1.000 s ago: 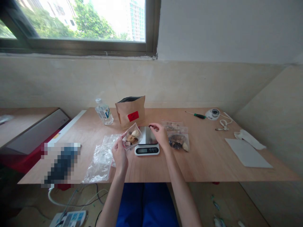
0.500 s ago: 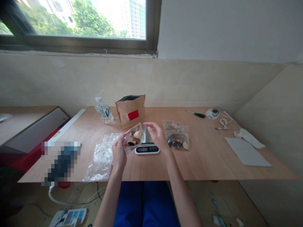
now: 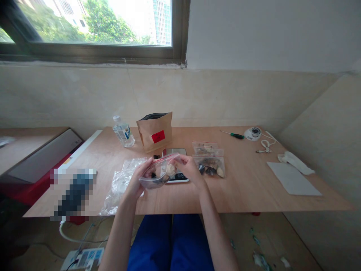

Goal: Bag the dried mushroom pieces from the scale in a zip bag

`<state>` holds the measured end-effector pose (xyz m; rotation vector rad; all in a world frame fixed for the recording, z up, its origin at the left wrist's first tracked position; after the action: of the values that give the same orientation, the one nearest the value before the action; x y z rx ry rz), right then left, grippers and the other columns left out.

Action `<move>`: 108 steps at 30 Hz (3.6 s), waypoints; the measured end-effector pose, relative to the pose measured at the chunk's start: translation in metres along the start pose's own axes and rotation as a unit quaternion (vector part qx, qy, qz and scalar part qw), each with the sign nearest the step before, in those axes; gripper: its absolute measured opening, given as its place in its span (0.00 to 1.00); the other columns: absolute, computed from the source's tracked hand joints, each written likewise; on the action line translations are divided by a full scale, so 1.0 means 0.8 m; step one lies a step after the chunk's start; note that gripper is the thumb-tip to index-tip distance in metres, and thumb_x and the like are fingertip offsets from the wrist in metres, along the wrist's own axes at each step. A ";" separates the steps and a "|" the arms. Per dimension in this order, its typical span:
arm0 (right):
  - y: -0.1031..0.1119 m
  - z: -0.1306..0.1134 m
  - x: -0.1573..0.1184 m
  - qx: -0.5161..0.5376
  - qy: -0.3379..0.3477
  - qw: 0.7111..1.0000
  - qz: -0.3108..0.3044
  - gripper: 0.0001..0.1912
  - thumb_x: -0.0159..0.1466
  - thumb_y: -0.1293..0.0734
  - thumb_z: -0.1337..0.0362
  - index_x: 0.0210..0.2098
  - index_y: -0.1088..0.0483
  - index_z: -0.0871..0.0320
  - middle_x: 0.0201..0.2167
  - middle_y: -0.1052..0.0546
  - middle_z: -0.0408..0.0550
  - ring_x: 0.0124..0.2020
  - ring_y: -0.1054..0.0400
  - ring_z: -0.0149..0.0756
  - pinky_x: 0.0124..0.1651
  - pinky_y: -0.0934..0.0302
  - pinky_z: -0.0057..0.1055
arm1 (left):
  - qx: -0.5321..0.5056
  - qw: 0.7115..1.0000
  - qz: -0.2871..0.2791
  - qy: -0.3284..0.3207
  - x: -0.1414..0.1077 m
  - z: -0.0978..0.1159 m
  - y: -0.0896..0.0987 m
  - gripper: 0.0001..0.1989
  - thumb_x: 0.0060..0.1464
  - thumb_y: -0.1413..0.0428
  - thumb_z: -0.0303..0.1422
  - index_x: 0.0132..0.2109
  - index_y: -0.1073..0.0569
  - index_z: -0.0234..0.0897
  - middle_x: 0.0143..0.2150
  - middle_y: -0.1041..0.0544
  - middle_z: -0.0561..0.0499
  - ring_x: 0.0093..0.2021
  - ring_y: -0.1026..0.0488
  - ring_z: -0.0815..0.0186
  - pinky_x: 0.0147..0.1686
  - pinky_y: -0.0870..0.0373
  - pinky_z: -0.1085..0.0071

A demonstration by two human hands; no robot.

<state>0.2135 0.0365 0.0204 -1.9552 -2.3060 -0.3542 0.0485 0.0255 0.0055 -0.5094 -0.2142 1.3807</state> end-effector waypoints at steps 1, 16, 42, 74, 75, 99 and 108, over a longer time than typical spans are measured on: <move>0.006 0.002 0.000 0.000 0.004 0.999 0.053 0.18 0.58 0.34 0.49 0.32 0.25 0.58 0.31 0.21 0.48 0.33 0.28 0.36 0.36 0.34 0.31 | 0.006 1.000 -0.008 -0.012 -0.001 0.002 -0.003 0.21 0.49 0.45 0.47 0.36 0.23 0.30 0.19 0.32 0.54 0.19 0.38 0.74 0.20 0.42 0.77; 0.013 -0.020 -0.050 -0.111 0.046 0.964 0.236 0.15 0.63 0.39 0.52 0.38 0.27 0.53 0.32 0.21 0.46 0.34 0.26 0.39 0.37 0.35 0.31 | 0.204 0.946 0.126 -0.217 -0.021 0.005 -0.016 0.16 0.53 0.47 0.43 0.39 0.23 0.37 0.29 0.25 0.50 0.27 0.31 0.69 0.26 0.36 0.77; 0.043 0.108 -0.069 -0.076 -0.016 0.941 0.329 0.26 0.61 0.42 0.45 0.26 0.28 0.61 0.17 0.28 0.45 0.17 0.40 0.30 0.21 0.47 0.25 | 0.224 0.930 0.185 -0.227 0.012 -0.073 0.038 0.15 0.54 0.47 0.43 0.34 0.25 0.35 0.27 0.28 0.52 0.26 0.35 0.71 0.27 0.40 0.76; 0.044 0.123 -0.067 0.000 -0.036 0.940 0.339 0.20 0.58 0.37 0.48 0.35 0.30 0.61 0.23 0.26 0.47 0.22 0.34 0.33 0.26 0.40 0.28 | 0.156 0.951 0.182 -0.195 0.024 -0.088 0.055 0.15 0.50 0.43 0.42 0.26 0.34 0.35 0.22 0.33 0.56 0.24 0.35 0.72 0.28 0.39 0.76; 0.045 0.122 -0.067 -0.002 -0.029 0.939 0.343 0.20 0.58 0.37 0.48 0.34 0.30 0.61 0.23 0.26 0.47 0.25 0.33 0.34 0.29 0.39 0.29 | 0.153 0.952 0.180 -0.193 0.023 -0.087 0.054 0.14 0.49 0.43 0.41 0.27 0.34 0.35 0.22 0.32 0.56 0.24 0.35 0.71 0.27 0.39 0.76; 0.048 0.113 -0.073 -0.034 -0.014 0.928 0.371 0.20 0.58 0.37 0.48 0.32 0.30 0.60 0.22 0.25 0.47 0.26 0.31 0.36 0.32 0.38 0.31 | 0.212 0.937 0.166 -0.221 0.015 -0.079 0.042 0.12 0.53 0.46 0.41 0.34 0.30 0.36 0.30 0.28 0.53 0.28 0.31 0.70 0.30 0.35 0.75; 0.041 0.118 -0.070 0.009 -0.037 0.941 0.337 0.18 0.56 0.34 0.50 0.33 0.29 0.60 0.26 0.24 0.48 0.30 0.29 0.38 0.34 0.35 0.32 | 0.211 0.946 0.139 -0.203 0.015 -0.083 0.036 0.13 0.49 0.42 0.40 0.36 0.26 0.35 0.31 0.24 0.50 0.31 0.28 0.66 0.33 0.33 0.72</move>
<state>0.2624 0.0098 -0.0798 -2.6055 -1.5075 -0.1872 0.0544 0.0256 -0.0677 0.1137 -0.1765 1.7461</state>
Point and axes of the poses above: each hand's wrist, its own x-axis towards the middle knuckle, its own y-axis out of the back of the hand, z = x × y, the point moved 6 cm from there along x, towards the middle knuckle
